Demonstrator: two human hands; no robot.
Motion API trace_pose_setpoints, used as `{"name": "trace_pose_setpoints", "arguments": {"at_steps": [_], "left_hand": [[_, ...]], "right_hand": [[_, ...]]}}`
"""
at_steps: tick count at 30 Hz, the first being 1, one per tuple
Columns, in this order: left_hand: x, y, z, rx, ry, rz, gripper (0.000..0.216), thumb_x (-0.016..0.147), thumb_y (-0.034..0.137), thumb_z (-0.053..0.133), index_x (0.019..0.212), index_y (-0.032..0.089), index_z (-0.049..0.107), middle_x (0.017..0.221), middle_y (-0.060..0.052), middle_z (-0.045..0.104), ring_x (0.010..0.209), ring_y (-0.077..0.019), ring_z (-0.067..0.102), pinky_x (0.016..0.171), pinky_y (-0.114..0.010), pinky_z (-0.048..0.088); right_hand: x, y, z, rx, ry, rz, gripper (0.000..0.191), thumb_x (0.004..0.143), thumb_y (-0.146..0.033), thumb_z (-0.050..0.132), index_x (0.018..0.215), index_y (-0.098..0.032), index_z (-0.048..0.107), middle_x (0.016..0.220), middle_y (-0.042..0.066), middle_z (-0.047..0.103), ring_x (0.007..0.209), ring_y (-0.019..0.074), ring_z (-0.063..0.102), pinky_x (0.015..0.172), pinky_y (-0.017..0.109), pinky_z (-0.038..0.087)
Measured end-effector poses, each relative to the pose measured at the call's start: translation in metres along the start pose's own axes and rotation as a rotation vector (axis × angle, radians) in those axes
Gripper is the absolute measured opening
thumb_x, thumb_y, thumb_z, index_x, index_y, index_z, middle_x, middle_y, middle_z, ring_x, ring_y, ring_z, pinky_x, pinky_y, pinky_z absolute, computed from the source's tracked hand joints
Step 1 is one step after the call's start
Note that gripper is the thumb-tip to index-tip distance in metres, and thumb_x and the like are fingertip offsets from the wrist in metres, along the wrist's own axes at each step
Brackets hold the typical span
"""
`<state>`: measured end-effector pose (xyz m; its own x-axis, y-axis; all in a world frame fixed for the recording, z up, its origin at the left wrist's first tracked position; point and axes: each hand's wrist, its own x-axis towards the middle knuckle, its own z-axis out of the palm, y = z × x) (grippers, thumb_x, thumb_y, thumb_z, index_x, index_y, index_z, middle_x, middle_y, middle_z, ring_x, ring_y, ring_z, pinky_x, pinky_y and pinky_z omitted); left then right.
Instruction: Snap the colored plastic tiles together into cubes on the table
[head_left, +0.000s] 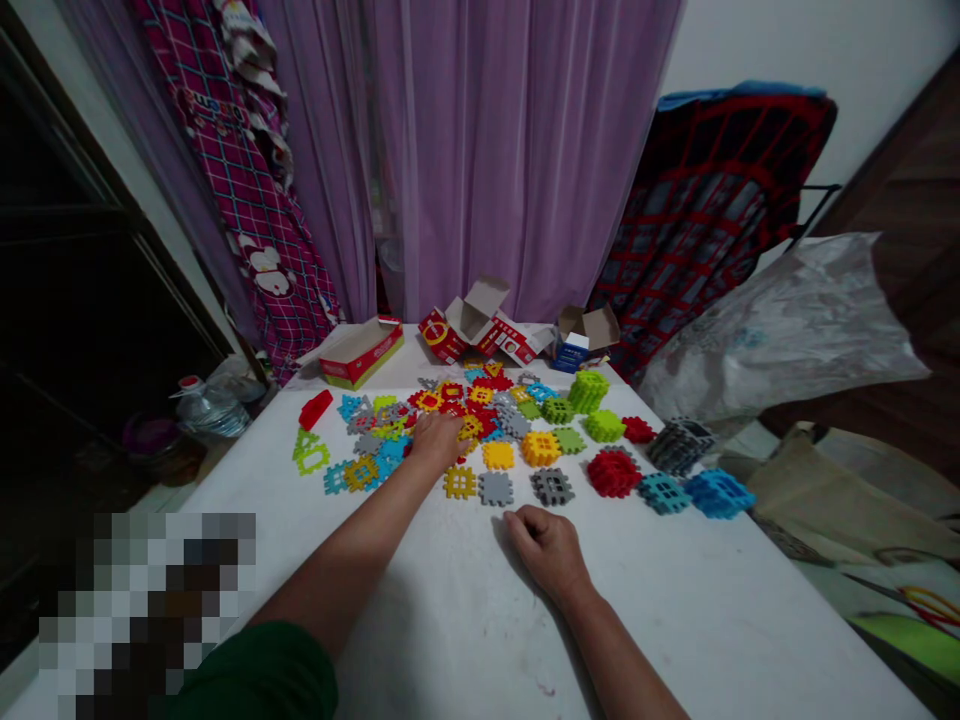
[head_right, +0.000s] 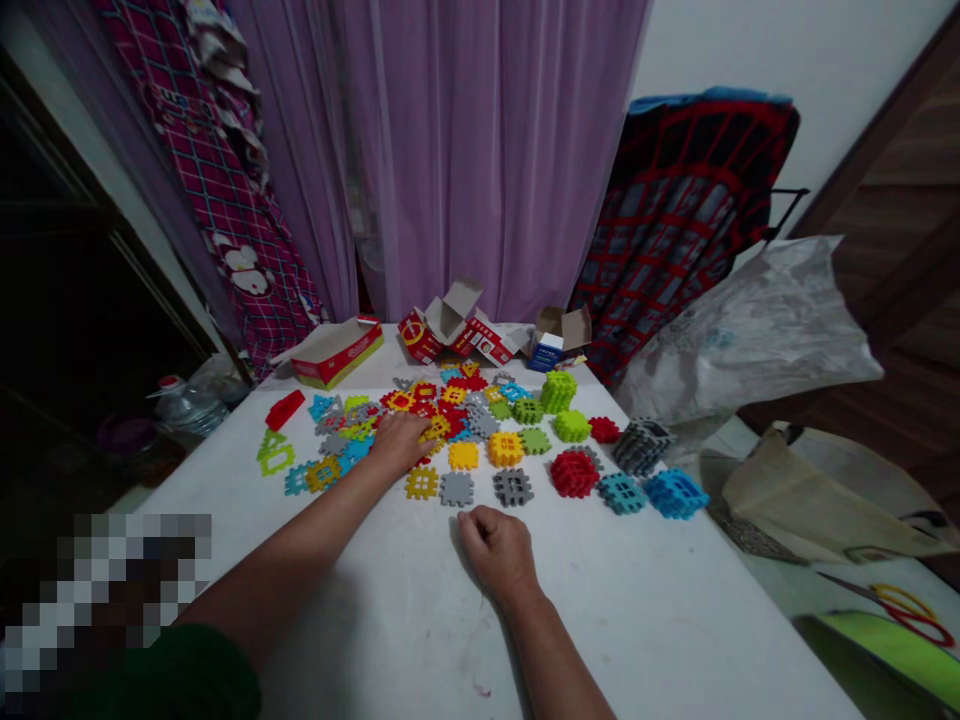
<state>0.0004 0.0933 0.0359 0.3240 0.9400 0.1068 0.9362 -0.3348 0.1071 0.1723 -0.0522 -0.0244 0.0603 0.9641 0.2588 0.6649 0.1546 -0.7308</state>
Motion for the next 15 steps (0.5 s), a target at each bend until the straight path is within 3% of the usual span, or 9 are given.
{"name": "trace_pose_setpoints", "arguments": {"at_steps": [4,8,12,15], "left_hand": [[0.003,0.000,0.000,0.013,-0.013,-0.022,0.021,0.085,0.033,0.059,0.097,0.024,0.073,0.096,-0.008,0.074,0.101,-0.0259,0.064,0.094,-0.039,0.040],[-0.004,-0.009,-0.008,-0.012,0.016,-0.072,0.026,0.090,0.034,0.050,0.098,0.026,0.073,0.096,-0.006,0.074,0.095,-0.0226,0.066,0.086,-0.033,0.044],[-0.014,-0.032,-0.010,-0.283,0.075,-0.210,0.029,0.090,0.034,0.050,0.110,0.027,0.070,0.104,-0.004,0.074,0.094,-0.0202,0.066,0.077,-0.028,0.045],[-0.021,-0.055,-0.008,-0.480,0.038,-0.271,0.030,0.088,0.031,0.051,0.110,0.022,0.070,0.093,-0.003,0.074,0.085,-0.0184,0.066,0.071,-0.026,0.046]], "right_hand": [[0.000,0.001,0.001,-0.003,-0.009,-0.001,0.044,0.088,-0.046,0.045,0.054,-0.019,0.055,0.050,-0.002,0.051,0.050,0.0098,0.044,0.051,0.022,0.031],[0.000,0.002,0.001,-0.007,-0.015,0.002,0.044,0.087,-0.047,0.045,0.054,-0.019,0.055,0.051,-0.002,0.052,0.049,0.0097,0.043,0.051,0.023,0.031],[0.000,0.003,0.002,0.000,-0.011,-0.014,0.045,0.088,-0.048,0.044,0.055,-0.019,0.055,0.051,-0.001,0.053,0.050,0.0102,0.044,0.051,0.023,0.031],[0.000,0.003,0.002,0.000,-0.003,-0.017,0.046,0.087,-0.049,0.045,0.054,-0.020,0.055,0.049,-0.002,0.052,0.049,0.0105,0.044,0.051,0.024,0.031]]}}
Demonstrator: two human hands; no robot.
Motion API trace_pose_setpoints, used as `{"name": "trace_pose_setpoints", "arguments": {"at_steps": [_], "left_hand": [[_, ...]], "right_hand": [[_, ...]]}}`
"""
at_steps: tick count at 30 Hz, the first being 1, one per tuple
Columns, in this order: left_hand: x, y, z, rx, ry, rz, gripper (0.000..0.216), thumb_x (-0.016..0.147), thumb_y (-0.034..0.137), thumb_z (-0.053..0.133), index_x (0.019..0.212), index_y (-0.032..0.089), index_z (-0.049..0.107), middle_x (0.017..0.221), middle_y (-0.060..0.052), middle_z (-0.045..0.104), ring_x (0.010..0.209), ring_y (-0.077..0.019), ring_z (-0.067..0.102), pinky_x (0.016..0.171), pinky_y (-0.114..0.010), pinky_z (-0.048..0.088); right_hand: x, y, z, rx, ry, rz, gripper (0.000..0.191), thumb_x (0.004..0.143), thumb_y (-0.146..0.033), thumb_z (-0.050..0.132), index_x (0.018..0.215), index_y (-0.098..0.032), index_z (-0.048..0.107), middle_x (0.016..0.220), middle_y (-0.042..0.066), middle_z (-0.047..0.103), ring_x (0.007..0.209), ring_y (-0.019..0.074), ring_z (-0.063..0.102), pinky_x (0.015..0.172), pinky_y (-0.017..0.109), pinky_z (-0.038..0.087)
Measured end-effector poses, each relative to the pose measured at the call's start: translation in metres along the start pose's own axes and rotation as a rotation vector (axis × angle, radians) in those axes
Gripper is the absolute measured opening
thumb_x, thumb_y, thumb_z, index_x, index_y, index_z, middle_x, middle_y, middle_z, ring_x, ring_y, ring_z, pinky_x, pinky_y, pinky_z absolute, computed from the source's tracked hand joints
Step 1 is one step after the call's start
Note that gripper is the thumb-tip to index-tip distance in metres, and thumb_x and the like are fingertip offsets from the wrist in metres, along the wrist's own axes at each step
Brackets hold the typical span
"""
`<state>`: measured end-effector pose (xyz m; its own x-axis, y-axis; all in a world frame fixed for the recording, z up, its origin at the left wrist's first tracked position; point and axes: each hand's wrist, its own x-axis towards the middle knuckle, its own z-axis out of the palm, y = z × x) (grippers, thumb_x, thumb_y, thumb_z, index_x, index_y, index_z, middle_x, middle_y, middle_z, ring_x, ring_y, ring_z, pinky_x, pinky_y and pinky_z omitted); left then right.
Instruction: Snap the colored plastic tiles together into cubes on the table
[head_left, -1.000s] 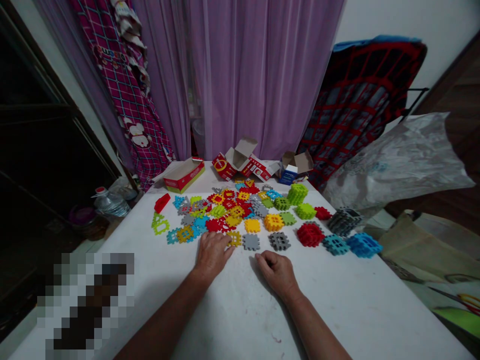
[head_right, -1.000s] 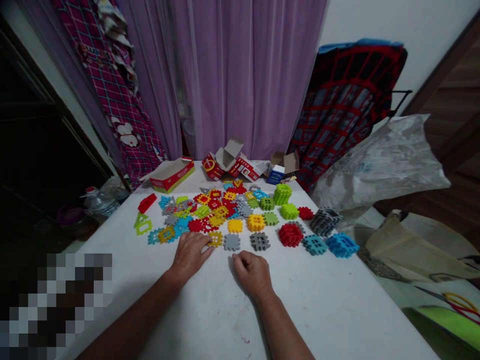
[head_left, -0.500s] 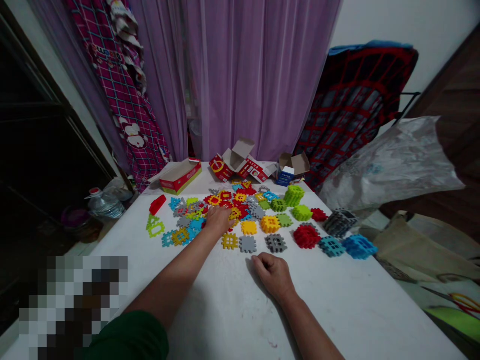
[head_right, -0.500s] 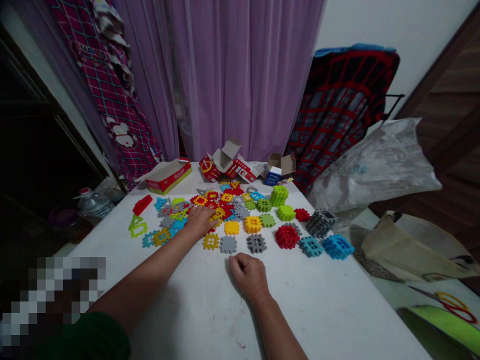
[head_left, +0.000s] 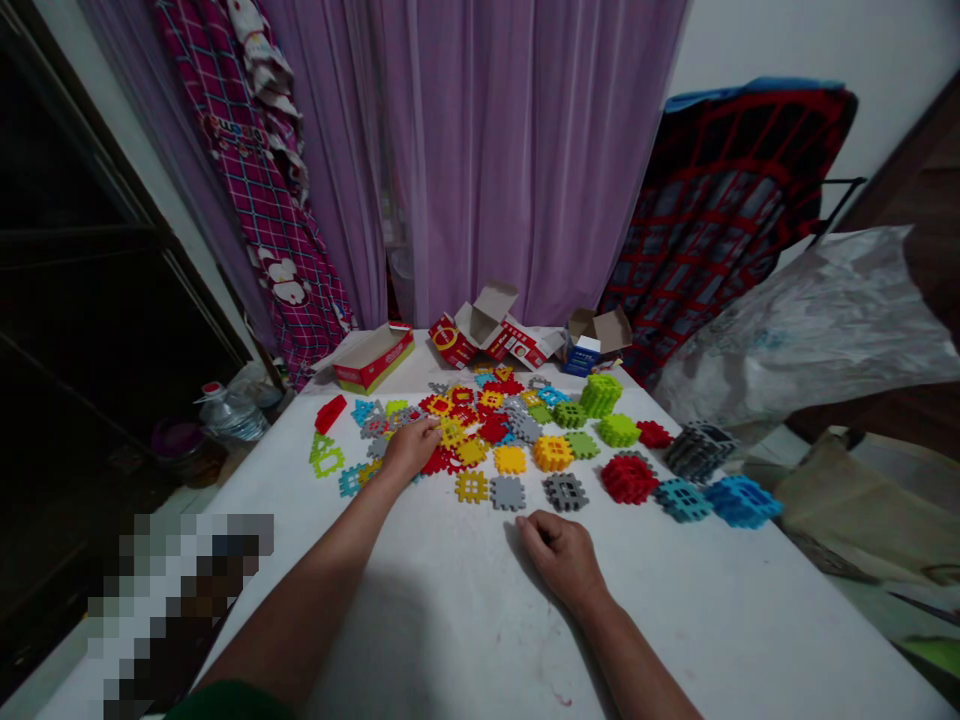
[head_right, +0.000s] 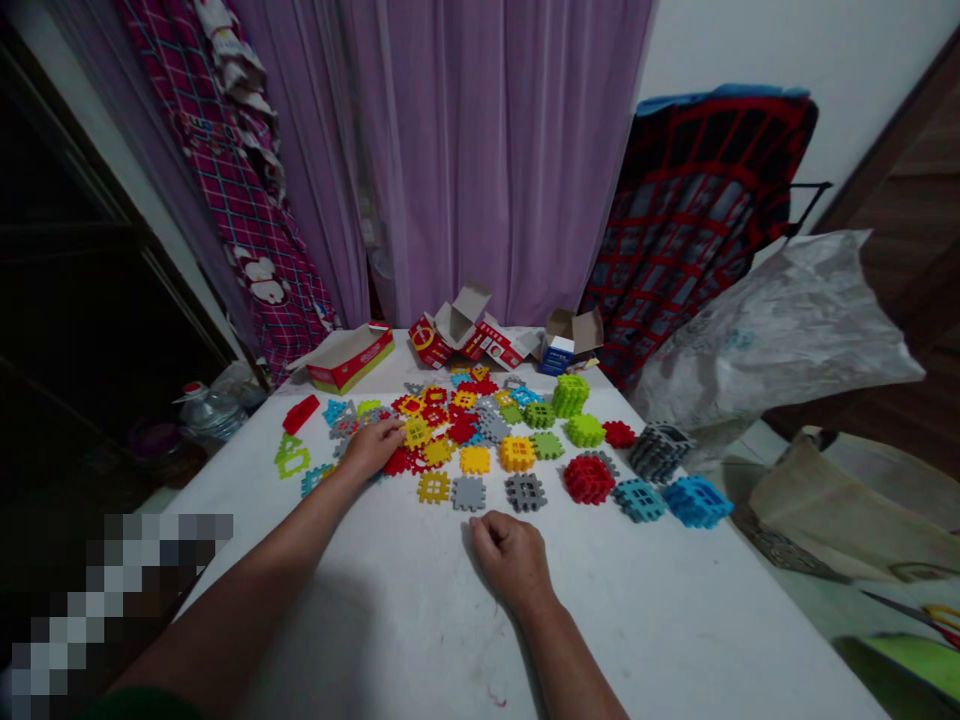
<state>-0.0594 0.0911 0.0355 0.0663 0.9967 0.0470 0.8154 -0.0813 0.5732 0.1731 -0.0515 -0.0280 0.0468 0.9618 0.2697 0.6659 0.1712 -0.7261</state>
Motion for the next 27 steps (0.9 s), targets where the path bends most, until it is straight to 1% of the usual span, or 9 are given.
{"name": "trace_pose_setpoints", "arguments": {"at_steps": [4,6,8,10,13,15,20,23,27], "left_hand": [[-0.009,-0.028,-0.010,-0.064,-0.099,-0.027,0.031,0.085,0.031,0.051,0.104,0.019,0.072,0.076,0.000,0.071,0.066,-0.0155,0.064,0.060,-0.024,0.046],[-0.017,-0.038,-0.015,-0.079,-0.138,-0.034,0.031,0.084,0.032,0.050,0.102,0.019,0.072,0.075,0.001,0.071,0.064,-0.0153,0.063,0.059,-0.025,0.046],[-0.028,-0.043,-0.020,-0.030,-0.127,-0.040,0.030,0.084,0.032,0.051,0.103,0.020,0.071,0.078,0.000,0.071,0.068,-0.0160,0.064,0.062,-0.025,0.046],[-0.040,-0.044,-0.022,0.083,-0.060,-0.033,0.027,0.084,0.031,0.053,0.105,0.022,0.070,0.085,-0.001,0.072,0.078,-0.0176,0.065,0.068,-0.026,0.046],[-0.056,-0.040,-0.024,0.240,0.047,0.018,0.023,0.086,0.028,0.055,0.104,0.023,0.068,0.101,-0.004,0.070,0.092,-0.0196,0.065,0.078,-0.028,0.046],[-0.065,-0.038,-0.023,0.277,0.068,0.082,0.021,0.087,0.026,0.054,0.102,0.024,0.068,0.107,-0.005,0.067,0.097,-0.0194,0.063,0.081,-0.028,0.047],[-0.082,-0.039,-0.019,0.270,0.008,0.243,0.021,0.088,0.028,0.057,0.104,0.028,0.071,0.106,-0.003,0.065,0.099,-0.0187,0.062,0.085,-0.028,0.047],[-0.086,-0.039,-0.016,0.342,-0.029,0.249,0.023,0.088,0.028,0.058,0.107,0.028,0.070,0.108,-0.004,0.064,0.100,-0.0200,0.061,0.085,-0.030,0.048],[-0.085,-0.035,-0.015,0.415,-0.060,0.245,0.023,0.091,0.028,0.054,0.107,0.028,0.069,0.109,-0.004,0.063,0.101,-0.0206,0.061,0.084,-0.031,0.048]], "right_hand": [[0.001,-0.002,-0.002,-0.004,0.005,-0.007,0.046,0.086,-0.050,0.045,0.052,-0.020,0.054,0.048,-0.002,0.050,0.048,0.0105,0.043,0.050,0.024,0.031],[0.001,-0.003,-0.003,-0.009,-0.003,-0.005,0.046,0.085,-0.050,0.045,0.052,-0.020,0.054,0.048,-0.002,0.050,0.048,0.0105,0.043,0.050,0.023,0.032],[0.000,-0.003,-0.004,-0.010,-0.009,-0.002,0.046,0.086,-0.050,0.045,0.053,-0.019,0.054,0.049,-0.002,0.050,0.048,0.0106,0.045,0.050,0.023,0.033],[0.000,-0.002,-0.003,-0.002,-0.010,-0.001,0.046,0.086,-0.051,0.045,0.054,-0.019,0.055,0.049,-0.002,0.050,0.049,0.0108,0.046,0.050,0.023,0.033],[-0.001,0.001,-0.003,0.006,-0.003,-0.002,0.046,0.086,-0.051,0.046,0.055,-0.019,0.055,0.050,-0.002,0.050,0.050,0.0110,0.047,0.051,0.023,0.034],[-0.001,0.002,-0.002,-0.001,0.002,-0.005,0.047,0.086,-0.052,0.045,0.055,-0.019,0.056,0.050,-0.002,0.050,0.049,0.0107,0.046,0.051,0.023,0.034],[-0.001,0.001,-0.002,-0.013,0.003,-0.009,0.048,0.086,-0.053,0.045,0.054,-0.019,0.055,0.049,-0.002,0.047,0.048,0.0099,0.044,0.050,0.022,0.033],[-0.001,0.001,-0.002,-0.017,0.000,-0.009,0.048,0.086,-0.053,0.045,0.054,-0.018,0.055,0.049,-0.002,0.047,0.049,0.0098,0.045,0.051,0.022,0.033],[-0.001,0.001,-0.003,-0.022,-0.006,-0.002,0.049,0.086,-0.054,0.044,0.054,-0.019,0.055,0.049,-0.002,0.048,0.049,0.0101,0.044,0.050,0.022,0.033]]}}
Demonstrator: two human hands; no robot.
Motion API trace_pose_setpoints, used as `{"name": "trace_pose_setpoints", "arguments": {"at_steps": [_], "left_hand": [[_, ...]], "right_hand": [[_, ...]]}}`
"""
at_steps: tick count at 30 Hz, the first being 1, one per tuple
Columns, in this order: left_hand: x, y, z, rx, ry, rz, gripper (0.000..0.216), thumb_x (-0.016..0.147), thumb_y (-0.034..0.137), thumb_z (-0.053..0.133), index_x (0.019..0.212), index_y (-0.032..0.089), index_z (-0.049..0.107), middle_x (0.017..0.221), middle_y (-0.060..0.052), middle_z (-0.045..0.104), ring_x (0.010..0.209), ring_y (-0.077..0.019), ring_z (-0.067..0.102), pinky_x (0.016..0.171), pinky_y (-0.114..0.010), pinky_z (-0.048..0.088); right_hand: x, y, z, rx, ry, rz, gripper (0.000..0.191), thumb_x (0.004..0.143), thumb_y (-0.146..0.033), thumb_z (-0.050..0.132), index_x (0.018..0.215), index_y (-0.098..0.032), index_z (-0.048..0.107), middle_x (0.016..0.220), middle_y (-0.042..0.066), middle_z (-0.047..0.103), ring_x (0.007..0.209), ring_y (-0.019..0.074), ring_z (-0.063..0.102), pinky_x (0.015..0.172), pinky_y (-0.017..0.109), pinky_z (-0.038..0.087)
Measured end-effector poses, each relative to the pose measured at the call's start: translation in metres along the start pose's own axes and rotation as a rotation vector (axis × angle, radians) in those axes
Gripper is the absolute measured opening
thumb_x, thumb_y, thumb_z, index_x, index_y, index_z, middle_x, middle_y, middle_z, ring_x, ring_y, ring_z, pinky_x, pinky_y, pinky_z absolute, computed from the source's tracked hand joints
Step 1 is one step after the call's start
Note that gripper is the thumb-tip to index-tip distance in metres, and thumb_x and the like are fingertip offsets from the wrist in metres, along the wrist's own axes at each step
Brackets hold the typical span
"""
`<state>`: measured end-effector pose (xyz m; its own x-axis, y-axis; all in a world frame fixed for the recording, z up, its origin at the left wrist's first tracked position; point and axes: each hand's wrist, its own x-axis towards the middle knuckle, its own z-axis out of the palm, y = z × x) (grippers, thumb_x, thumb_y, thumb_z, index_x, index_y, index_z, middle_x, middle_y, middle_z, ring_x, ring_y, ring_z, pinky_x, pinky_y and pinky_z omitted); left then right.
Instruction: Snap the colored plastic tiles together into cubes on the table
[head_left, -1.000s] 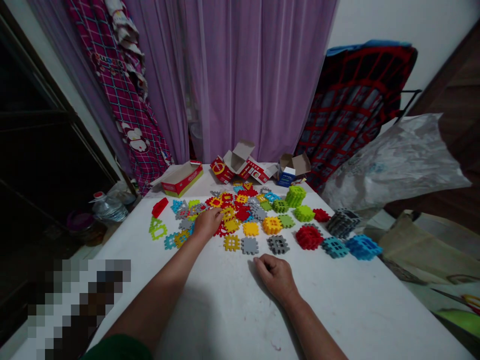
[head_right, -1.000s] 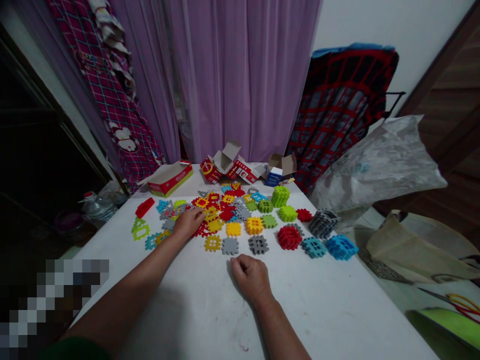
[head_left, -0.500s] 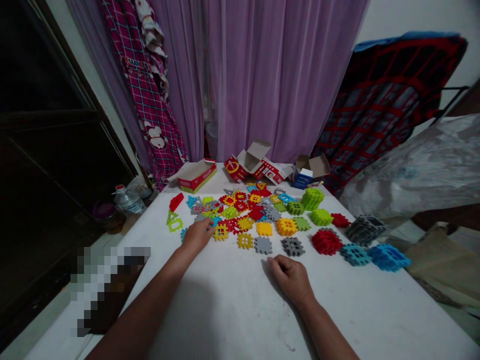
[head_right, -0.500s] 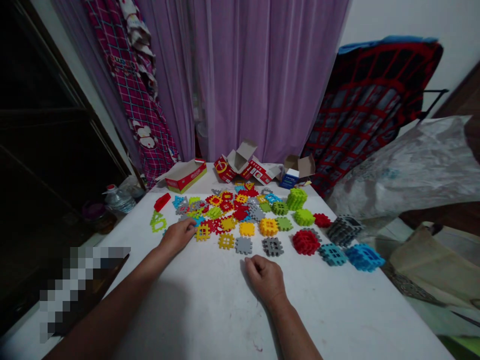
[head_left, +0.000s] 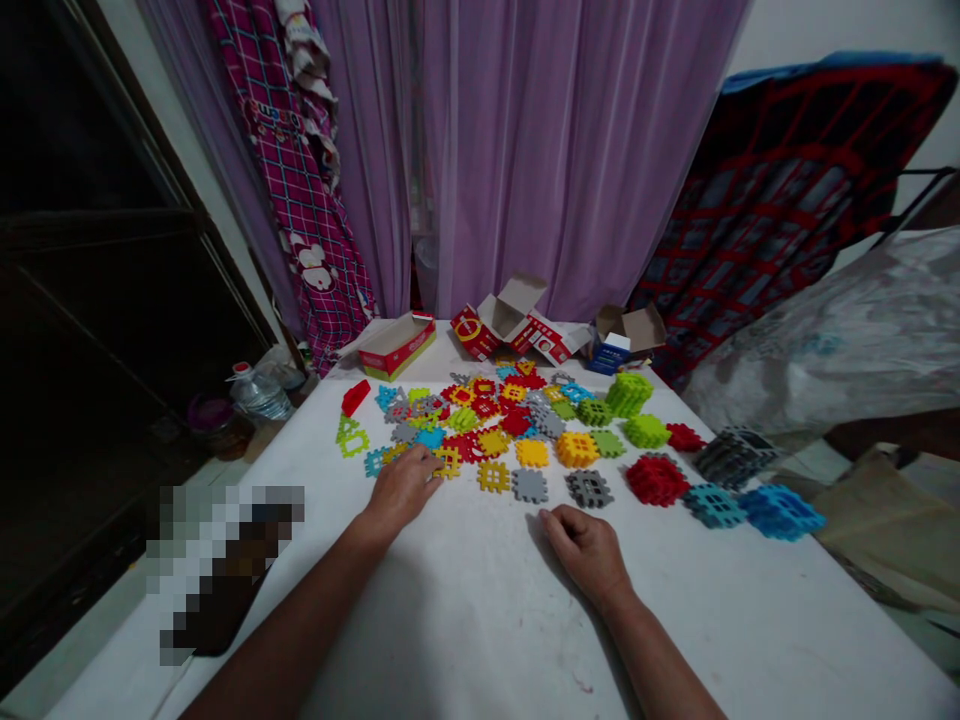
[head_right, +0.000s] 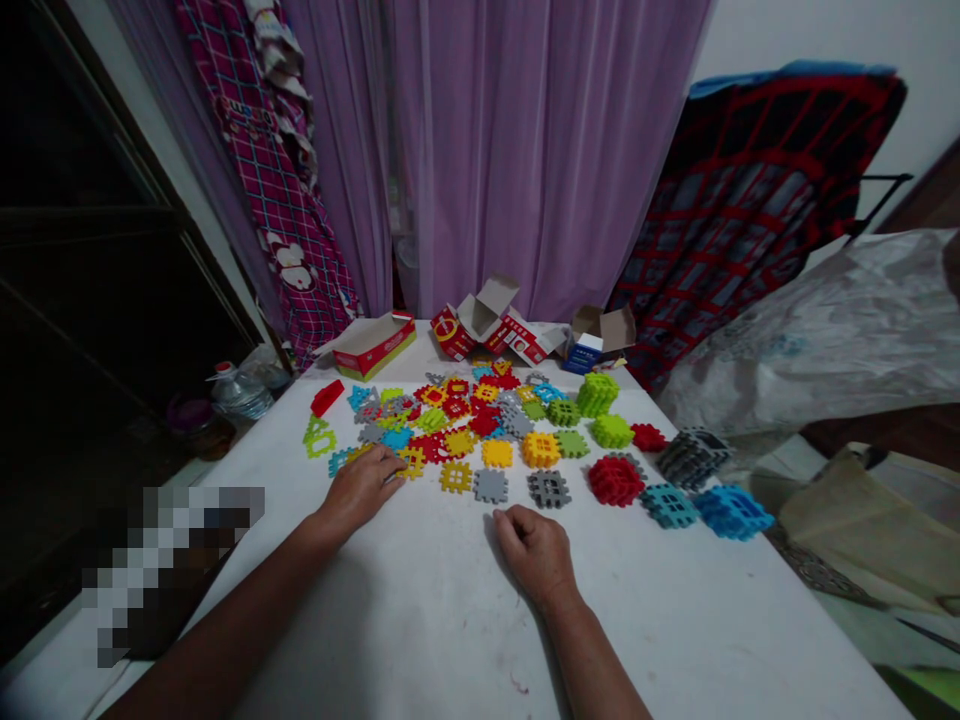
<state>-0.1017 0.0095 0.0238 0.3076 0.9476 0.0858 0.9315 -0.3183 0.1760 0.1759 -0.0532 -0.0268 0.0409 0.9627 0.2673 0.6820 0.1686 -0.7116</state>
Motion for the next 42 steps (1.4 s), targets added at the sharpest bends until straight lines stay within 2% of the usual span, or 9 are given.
{"name": "trace_pose_setpoints", "arguments": {"at_steps": [6,11,15,19,22,30,42], "left_hand": [[0.005,0.000,-0.006,0.063,-0.045,0.057,0.019,0.090,0.026,0.053,0.101,0.025,0.069,0.108,-0.005,0.063,0.097,-0.0209,0.061,0.083,-0.031,0.048],[0.005,0.000,-0.012,-0.039,-0.030,0.088,0.017,0.088,0.025,0.056,0.101,0.024,0.066,0.108,-0.005,0.063,0.099,-0.0199,0.061,0.084,-0.030,0.048],[0.010,0.020,-0.012,-0.108,-0.058,0.151,0.016,0.087,0.026,0.055,0.099,0.024,0.066,0.105,-0.003,0.063,0.098,-0.0181,0.061,0.083,-0.028,0.047],[0.024,0.044,-0.004,-0.078,-0.115,0.209,0.016,0.086,0.026,0.057,0.098,0.024,0.067,0.102,-0.003,0.063,0.099,-0.0188,0.060,0.082,-0.027,0.047],[0.032,0.052,0.003,-0.047,-0.127,0.235,0.016,0.085,0.026,0.057,0.098,0.024,0.067,0.103,-0.003,0.064,0.098,-0.0190,0.060,0.080,-0.027,0.047],[0.033,0.054,0.000,-0.016,-0.178,0.251,0.018,0.086,0.029,0.057,0.101,0.024,0.066,0.108,-0.004,0.064,0.102,-0.0192,0.060,0.081,-0.027,0.047],[0.032,0.056,0.003,-0.027,-0.151,0.247,0.016,0.086,0.029,0.059,0.100,0.023,0.064,0.108,-0.004,0.064,0.102,-0.0199,0.059,0.085,-0.028,0.047]], "right_hand": [[0.000,-0.001,-0.001,0.004,-0.009,-0.004,0.048,0.086,-0.053,0.044,0.055,-0.018,0.057,0.049,-0.002,0.049,0.049,0.0100,0.045,0.051,0.022,0.033],[0.000,-0.002,-0.001,0.009,-0.005,0.001,0.046,0.086,-0.051,0.045,0.056,-0.018,0.057,0.049,-0.001,0.051,0.049,0.0106,0.047,0.051,0.022,0.034],[0.001,-0.004,-0.002,0.002,-0.010,0.002,0.046,0.086,-0.050,0.045,0.056,-0.018,0.058,0.049,-0.001,0.052,0.049,0.0108,0.049,0.051,0.022,0.034],[0.001,-0.005,-0.003,0.007,-0.006,0.005,0.045,0.086,-0.050,0.045,0.055,-0.018,0.058,0.050,-0.001,0.054,0.049,0.0105,0.049,0.051,0.021,0.034],[0.001,-0.004,-0.002,0.011,-0.009,0.011,0.045,0.086,-0.049,0.045,0.056,-0.018,0.058,0.050,-0.001,0.053,0.049,0.0101,0.048,0.050,0.021,0.033],[0.001,-0.003,-0.001,0.000,-0.018,0.023,0.045,0.086,-0.049,0.046,0.055,-0.019,0.057,0.049,-0.001,0.053,0.049,0.0100,0.047,0.050,0.021,0.032],[0.001,-0.004,-0.001,0.013,-0.013,0.015,0.047,0.086,-0.051,0.045,0.055,-0.019,0.057,0.048,-0.001,0.052,0.048,0.0098,0.045,0.050,0.021,0.033]]}}
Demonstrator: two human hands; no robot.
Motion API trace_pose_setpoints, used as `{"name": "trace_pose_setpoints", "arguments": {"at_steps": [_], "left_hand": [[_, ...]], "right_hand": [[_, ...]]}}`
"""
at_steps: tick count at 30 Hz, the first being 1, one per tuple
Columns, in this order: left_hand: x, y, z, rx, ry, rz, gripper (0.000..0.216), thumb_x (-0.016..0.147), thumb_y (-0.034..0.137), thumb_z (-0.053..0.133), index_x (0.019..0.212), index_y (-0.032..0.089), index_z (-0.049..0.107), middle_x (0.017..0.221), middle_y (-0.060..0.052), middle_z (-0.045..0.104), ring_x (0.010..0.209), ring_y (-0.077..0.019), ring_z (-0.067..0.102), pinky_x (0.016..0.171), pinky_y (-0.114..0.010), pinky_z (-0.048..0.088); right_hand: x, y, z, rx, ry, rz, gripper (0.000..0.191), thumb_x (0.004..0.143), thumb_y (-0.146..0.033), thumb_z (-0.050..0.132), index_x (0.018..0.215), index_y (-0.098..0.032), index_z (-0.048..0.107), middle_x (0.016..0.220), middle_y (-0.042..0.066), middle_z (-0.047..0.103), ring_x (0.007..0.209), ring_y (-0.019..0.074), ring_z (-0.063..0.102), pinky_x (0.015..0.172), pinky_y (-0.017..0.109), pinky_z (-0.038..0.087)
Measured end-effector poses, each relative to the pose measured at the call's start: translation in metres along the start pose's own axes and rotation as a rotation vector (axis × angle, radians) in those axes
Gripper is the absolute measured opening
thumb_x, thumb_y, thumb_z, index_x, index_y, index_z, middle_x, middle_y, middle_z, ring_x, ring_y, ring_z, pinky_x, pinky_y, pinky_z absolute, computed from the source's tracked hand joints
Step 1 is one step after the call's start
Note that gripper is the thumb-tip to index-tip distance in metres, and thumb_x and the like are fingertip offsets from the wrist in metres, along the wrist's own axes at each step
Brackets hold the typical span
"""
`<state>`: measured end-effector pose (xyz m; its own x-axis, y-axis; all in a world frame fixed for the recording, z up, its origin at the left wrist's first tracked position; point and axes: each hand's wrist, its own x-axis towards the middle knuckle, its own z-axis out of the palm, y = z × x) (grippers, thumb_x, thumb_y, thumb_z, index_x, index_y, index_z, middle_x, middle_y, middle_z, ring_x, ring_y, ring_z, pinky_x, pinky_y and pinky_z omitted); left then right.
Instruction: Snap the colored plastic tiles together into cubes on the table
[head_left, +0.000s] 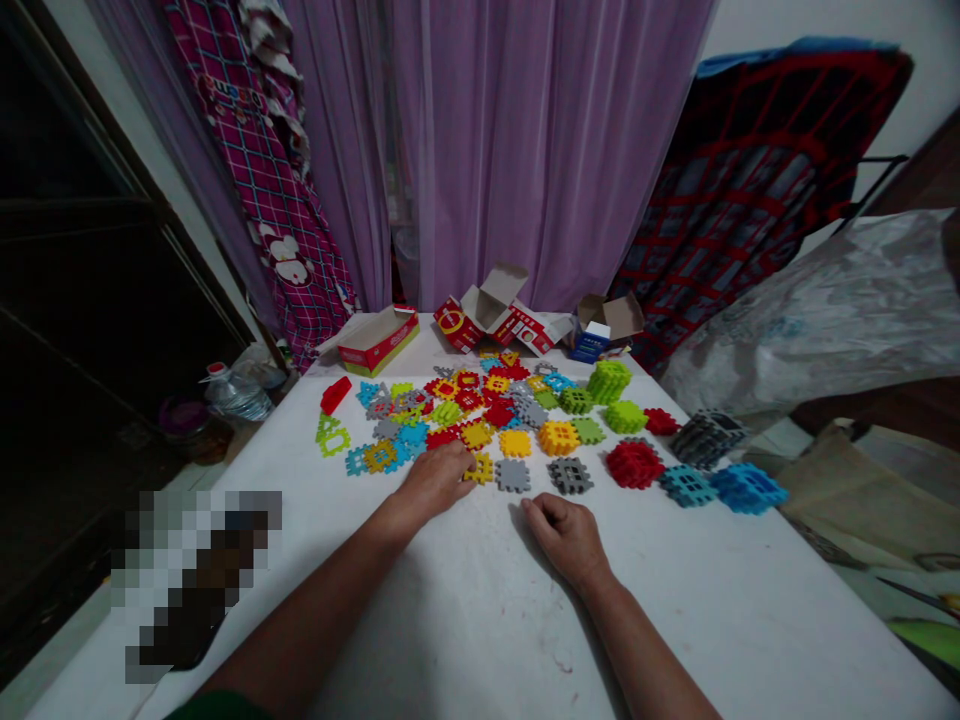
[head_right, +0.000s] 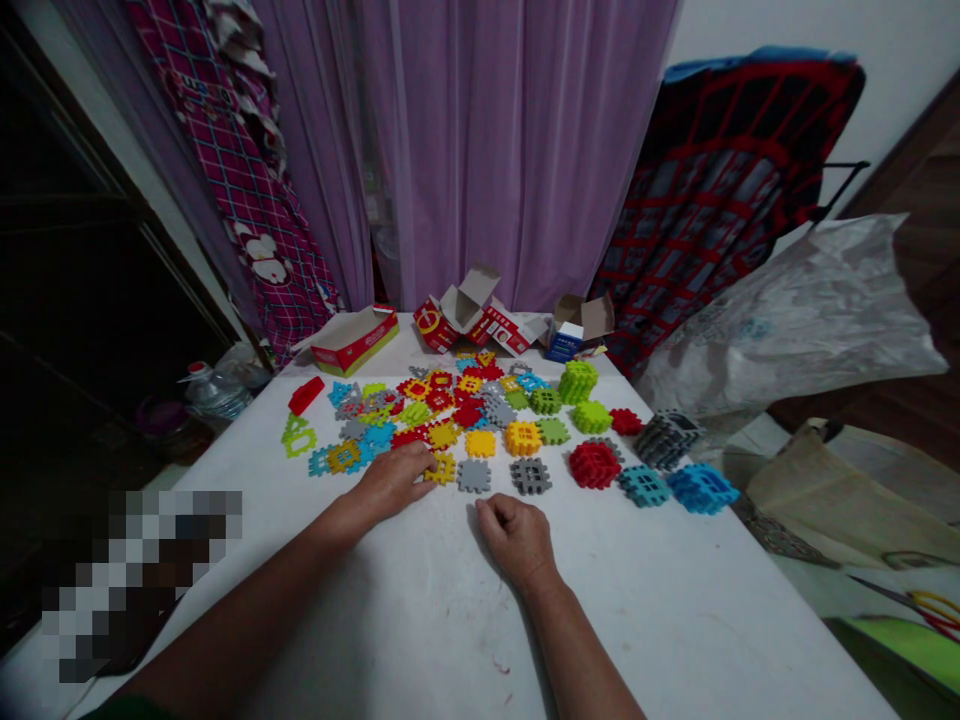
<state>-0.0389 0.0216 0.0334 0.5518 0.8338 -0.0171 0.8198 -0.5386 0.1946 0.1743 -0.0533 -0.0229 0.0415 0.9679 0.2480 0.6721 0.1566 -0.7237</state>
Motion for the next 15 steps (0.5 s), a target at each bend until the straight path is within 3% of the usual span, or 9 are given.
{"name": "trace_pose_setpoints", "arguments": {"at_steps": [8,15], "left_hand": [[-0.001,-0.003,-0.005,-0.025,0.062,0.019,0.019,0.084,0.032,0.062,0.100,0.023,0.065,0.107,-0.004,0.065,0.102,-0.0198,0.060,0.086,-0.029,0.047],[0.034,-0.009,-0.019,0.060,0.119,-0.113,0.027,0.086,0.041,0.058,0.104,0.024,0.069,0.108,-0.006,0.069,0.103,-0.0222,0.062,0.085,-0.031,0.047]], "right_hand": [[0.000,-0.002,-0.001,-0.008,-0.011,0.012,0.047,0.085,-0.052,0.044,0.054,-0.019,0.057,0.049,-0.001,0.052,0.049,0.0100,0.045,0.050,0.021,0.033],[0.001,-0.003,-0.001,-0.017,0.004,0.003,0.046,0.085,-0.050,0.044,0.053,-0.019,0.057,0.048,-0.001,0.050,0.048,0.0099,0.045,0.049,0.021,0.031]]}}
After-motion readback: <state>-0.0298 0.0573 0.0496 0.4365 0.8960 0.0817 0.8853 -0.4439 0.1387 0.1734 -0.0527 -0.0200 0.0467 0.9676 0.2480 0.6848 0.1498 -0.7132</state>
